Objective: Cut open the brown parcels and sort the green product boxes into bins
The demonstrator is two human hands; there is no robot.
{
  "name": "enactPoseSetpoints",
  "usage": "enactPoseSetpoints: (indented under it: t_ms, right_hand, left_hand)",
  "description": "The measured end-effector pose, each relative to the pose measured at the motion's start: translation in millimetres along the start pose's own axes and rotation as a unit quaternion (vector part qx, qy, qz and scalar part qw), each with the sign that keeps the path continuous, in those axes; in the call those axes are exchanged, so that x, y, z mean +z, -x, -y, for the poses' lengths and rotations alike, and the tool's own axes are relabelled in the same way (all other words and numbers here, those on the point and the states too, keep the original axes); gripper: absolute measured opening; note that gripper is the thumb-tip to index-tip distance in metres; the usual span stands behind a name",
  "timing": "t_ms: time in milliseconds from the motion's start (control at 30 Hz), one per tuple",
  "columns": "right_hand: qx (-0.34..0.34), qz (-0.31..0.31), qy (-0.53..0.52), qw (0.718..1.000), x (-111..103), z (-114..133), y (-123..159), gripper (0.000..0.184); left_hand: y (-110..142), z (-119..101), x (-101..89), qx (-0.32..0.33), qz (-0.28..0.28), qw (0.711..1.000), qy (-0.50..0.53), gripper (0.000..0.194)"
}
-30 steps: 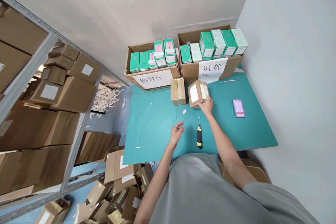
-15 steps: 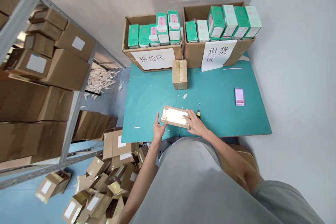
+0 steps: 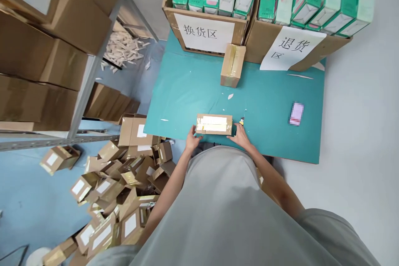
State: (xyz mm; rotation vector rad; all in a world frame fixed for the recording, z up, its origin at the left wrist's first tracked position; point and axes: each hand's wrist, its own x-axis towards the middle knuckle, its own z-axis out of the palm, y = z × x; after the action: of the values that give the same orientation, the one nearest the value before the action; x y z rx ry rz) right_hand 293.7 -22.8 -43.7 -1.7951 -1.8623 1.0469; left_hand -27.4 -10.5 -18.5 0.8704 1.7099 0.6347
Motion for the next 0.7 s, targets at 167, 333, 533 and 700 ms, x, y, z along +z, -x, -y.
enactPoseSetpoints:
  t_ms: [167,333,533,700]
  right_hand:
    - [0.04,0.006,-0.121,0.992,10.6,-2.5,-1.7,0.049]
    - [0.038,-0.058,-0.191,0.979,-4.2,10.5,-17.2,0.043]
    - [0.06,-0.026,-0.182,0.981,-8.6,14.7,-32.4,0.036]
    - [0.072,-0.016,-0.167,0.983,-13.1,-1.4,-23.2,0.034]
  left_hand:
    - [-5.2,-1.0,-3.9,0.041,-0.001,0.999,-0.02,0.052]
    - [-13.5,-14.6,-14.7,0.091,-0.055,0.994,-0.038,0.032]
    - [-22.9,-14.4,-16.8,0.071,-0.07,0.991,-0.094,0.042]
    - [-4.6,2.8,-11.8,0.029,-0.051,0.998,-0.034,0.046]
